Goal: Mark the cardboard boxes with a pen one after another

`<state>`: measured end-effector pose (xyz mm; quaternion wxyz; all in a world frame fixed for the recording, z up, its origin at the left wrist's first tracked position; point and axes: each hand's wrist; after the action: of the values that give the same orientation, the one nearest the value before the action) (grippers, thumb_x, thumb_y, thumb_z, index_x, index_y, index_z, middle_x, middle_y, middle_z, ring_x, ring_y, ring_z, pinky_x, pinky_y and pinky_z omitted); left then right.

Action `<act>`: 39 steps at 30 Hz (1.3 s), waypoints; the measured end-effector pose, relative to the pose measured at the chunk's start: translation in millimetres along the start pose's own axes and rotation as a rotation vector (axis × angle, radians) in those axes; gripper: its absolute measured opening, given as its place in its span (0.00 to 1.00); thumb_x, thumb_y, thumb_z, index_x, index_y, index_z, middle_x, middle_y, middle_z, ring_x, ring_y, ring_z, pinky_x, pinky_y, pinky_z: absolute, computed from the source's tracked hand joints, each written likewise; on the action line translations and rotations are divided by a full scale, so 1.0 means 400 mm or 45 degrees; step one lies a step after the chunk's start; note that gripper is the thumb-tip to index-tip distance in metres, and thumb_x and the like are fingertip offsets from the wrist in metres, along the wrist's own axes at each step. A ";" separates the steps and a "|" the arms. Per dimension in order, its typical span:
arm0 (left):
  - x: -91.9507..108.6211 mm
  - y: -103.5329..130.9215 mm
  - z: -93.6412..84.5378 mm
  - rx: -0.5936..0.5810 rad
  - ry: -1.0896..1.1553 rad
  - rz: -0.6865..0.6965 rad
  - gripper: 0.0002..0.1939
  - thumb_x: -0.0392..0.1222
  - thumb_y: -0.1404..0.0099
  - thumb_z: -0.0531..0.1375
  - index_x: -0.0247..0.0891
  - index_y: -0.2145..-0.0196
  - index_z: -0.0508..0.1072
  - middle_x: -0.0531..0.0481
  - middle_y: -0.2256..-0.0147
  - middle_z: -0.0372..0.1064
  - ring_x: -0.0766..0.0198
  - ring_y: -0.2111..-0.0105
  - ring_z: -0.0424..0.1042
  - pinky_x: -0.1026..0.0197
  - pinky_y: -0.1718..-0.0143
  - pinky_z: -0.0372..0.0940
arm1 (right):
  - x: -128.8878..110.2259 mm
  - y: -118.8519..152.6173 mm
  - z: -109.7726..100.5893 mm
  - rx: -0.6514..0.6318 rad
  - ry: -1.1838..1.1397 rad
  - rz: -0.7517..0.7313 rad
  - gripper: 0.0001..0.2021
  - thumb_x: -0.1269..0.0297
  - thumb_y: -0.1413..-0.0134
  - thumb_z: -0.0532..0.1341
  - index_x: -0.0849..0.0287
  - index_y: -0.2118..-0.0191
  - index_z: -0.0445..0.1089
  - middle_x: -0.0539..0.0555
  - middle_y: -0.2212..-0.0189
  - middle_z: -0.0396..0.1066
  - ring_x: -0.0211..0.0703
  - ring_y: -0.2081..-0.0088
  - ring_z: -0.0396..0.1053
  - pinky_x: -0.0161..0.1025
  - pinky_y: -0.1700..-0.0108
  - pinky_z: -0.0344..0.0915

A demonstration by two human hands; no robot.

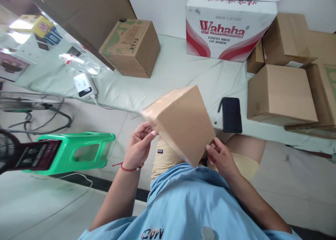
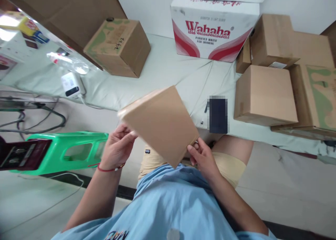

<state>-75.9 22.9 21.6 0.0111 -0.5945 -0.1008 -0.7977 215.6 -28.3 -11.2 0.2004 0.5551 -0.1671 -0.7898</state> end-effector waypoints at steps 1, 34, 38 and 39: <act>0.010 0.010 -0.007 0.026 0.014 -0.039 0.19 0.55 0.45 0.80 0.43 0.60 0.87 0.50 0.66 0.82 0.58 0.60 0.81 0.61 0.56 0.77 | 0.001 0.002 0.002 0.009 -0.001 -0.037 0.26 0.46 0.46 0.76 0.53 0.46 0.73 0.44 0.71 0.68 0.30 0.79 0.54 0.29 0.81 0.55; -0.048 0.066 0.029 -0.057 0.215 -0.503 0.39 0.59 0.38 0.74 0.51 0.33 0.71 0.45 0.35 0.73 0.44 0.38 0.76 0.51 0.44 0.76 | -0.137 -0.216 -0.002 0.104 0.314 -0.449 0.42 0.36 0.41 0.68 0.50 0.28 0.60 0.61 0.38 0.76 0.53 0.35 0.74 0.54 0.32 0.70; -0.082 0.084 0.081 -0.174 0.228 -0.595 0.44 0.58 0.39 0.75 0.53 0.29 0.67 0.45 0.34 0.73 0.43 0.36 0.74 0.51 0.42 0.75 | -0.146 -0.228 -0.036 0.142 0.555 -0.630 0.40 0.38 0.37 0.67 0.54 0.28 0.60 0.67 0.33 0.71 0.56 0.32 0.71 0.58 0.28 0.66; -0.090 0.086 0.096 -0.210 0.223 -0.588 0.45 0.58 0.40 0.75 0.52 0.29 0.67 0.45 0.34 0.73 0.42 0.35 0.73 0.50 0.40 0.74 | -0.146 -0.219 -0.045 0.177 0.629 -0.677 0.38 0.39 0.34 0.65 0.55 0.28 0.60 0.68 0.32 0.70 0.56 0.32 0.71 0.58 0.29 0.66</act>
<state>-24.5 -7.7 3.1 -0.2111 -0.4832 -0.1670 -0.8331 238.9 75.9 -12.3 -0.0156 0.7652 -0.0167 -0.6434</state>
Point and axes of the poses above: each hand's wrist, its own y-axis away from the middle knuckle, its own z-axis out of the palm, x = y × z
